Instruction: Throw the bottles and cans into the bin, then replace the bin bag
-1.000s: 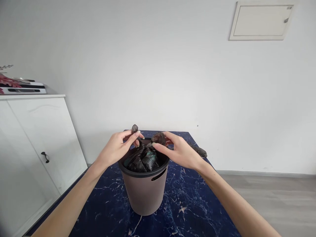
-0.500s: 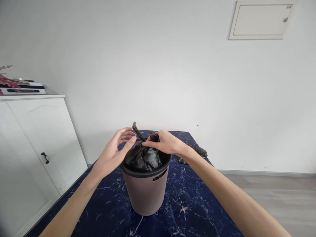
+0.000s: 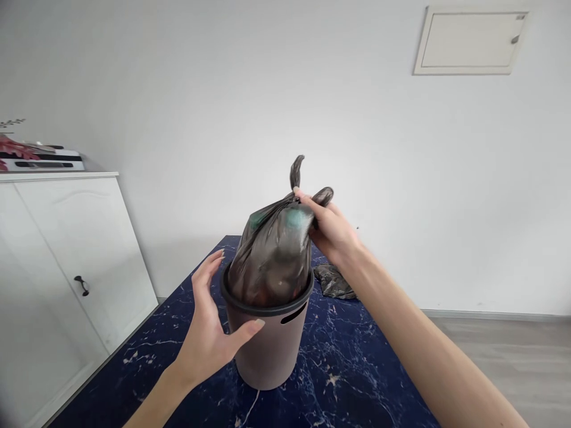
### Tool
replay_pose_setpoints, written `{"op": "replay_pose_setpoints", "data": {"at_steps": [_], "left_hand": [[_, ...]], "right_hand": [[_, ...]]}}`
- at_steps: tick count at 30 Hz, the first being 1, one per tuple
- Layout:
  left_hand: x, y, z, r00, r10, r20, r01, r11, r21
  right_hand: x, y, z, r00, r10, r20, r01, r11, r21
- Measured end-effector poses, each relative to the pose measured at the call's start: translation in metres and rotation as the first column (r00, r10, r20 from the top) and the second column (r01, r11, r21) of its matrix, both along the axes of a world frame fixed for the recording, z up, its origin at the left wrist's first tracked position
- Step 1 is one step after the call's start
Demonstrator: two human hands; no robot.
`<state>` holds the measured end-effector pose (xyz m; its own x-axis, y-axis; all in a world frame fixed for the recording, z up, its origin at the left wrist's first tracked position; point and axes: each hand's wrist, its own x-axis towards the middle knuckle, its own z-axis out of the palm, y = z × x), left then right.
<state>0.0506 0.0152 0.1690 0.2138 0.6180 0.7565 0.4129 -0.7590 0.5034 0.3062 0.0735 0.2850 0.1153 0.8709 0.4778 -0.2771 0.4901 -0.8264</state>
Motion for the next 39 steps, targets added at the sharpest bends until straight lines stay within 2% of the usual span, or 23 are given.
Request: {"op": "replay_pose_setpoints", "data": {"at_steps": [3,5,10,15,23,33,39], "left_hand": [[0.003,0.003,-0.008,0.999,0.04,-0.002,-0.04,0.997,0.073],[0.005,0.005,-0.012,0.999,0.048,-0.006,-0.047,0.996,0.08],[0.009,0.007,-0.015,0.994,0.061,-0.09,-0.057,0.998,0.04],[0.008,0.007,-0.017,0.982,0.067,-0.179,-0.059,0.997,0.053],[0.01,0.008,-0.021,0.987,-0.018,-0.16,0.035,0.994,0.106],[0.01,0.005,-0.022,0.988,-0.042,-0.148,0.069,0.981,0.183],[0.009,0.006,-0.02,0.991,-0.064,-0.116,0.088,0.972,0.217]], "right_hand": [[0.01,-0.006,0.009,0.996,-0.085,0.005,0.084,0.992,0.098],[0.013,-0.008,0.012,0.993,-0.118,0.001,0.118,0.987,0.105],[0.007,-0.006,0.006,0.996,-0.084,-0.004,0.084,0.996,0.043],[0.006,-0.006,0.0,0.995,-0.064,-0.077,0.065,0.998,0.018],[0.004,-0.003,-0.003,0.983,-0.119,-0.137,0.108,0.991,-0.08],[0.002,0.001,-0.011,0.972,-0.175,-0.155,0.163,0.983,-0.084],[0.004,0.006,-0.007,0.958,-0.182,-0.223,0.149,0.976,-0.159]]}}
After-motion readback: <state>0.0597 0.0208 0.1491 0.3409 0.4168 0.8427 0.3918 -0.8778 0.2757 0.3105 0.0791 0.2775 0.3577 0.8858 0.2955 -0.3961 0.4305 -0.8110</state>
